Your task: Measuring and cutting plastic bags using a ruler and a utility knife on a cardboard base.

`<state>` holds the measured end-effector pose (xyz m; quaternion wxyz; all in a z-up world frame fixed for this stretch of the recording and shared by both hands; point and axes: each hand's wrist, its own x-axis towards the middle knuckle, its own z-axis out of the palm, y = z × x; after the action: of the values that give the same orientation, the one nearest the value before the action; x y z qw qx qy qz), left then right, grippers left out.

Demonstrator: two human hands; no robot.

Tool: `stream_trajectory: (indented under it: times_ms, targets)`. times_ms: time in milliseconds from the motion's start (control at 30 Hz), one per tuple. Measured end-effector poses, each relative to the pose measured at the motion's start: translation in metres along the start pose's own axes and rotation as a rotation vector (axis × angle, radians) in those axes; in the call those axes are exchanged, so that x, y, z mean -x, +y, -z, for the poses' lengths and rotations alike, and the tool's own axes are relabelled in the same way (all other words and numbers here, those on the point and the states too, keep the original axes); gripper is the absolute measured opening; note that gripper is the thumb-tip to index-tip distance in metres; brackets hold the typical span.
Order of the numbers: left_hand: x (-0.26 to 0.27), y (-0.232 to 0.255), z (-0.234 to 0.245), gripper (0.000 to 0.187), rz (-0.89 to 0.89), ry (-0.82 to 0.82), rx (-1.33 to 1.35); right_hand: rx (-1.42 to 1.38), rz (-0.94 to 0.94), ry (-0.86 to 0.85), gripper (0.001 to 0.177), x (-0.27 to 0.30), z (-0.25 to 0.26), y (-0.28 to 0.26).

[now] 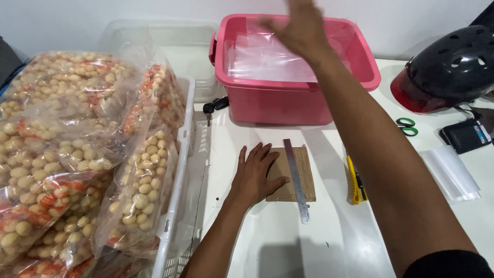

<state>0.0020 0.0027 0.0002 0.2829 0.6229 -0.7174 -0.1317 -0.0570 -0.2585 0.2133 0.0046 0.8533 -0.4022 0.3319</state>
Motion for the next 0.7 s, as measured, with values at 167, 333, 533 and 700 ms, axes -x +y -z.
stream_trajectory:
  times_ms: [167,333,533,700]
  targets:
    - [-0.004,0.0,0.0,0.071,0.073,-0.108,-0.049,0.028,-0.096,-0.673,0.11,0.015,0.008,-0.05]
    - [-0.001,0.003,0.006,0.069,0.047,-0.104,0.012,0.218,-0.481,-1.134,0.11,0.023,0.013,-0.078]
    - [0.0,0.003,0.004,0.067,0.026,-0.034,-0.001,-0.154,-0.211,-0.476,0.086,0.024,0.015,-0.044]
    - [-0.002,-0.006,-0.006,0.074,-0.019,0.009,-0.025,-0.381,0.203,0.186,0.047,0.101,0.081,-0.037]
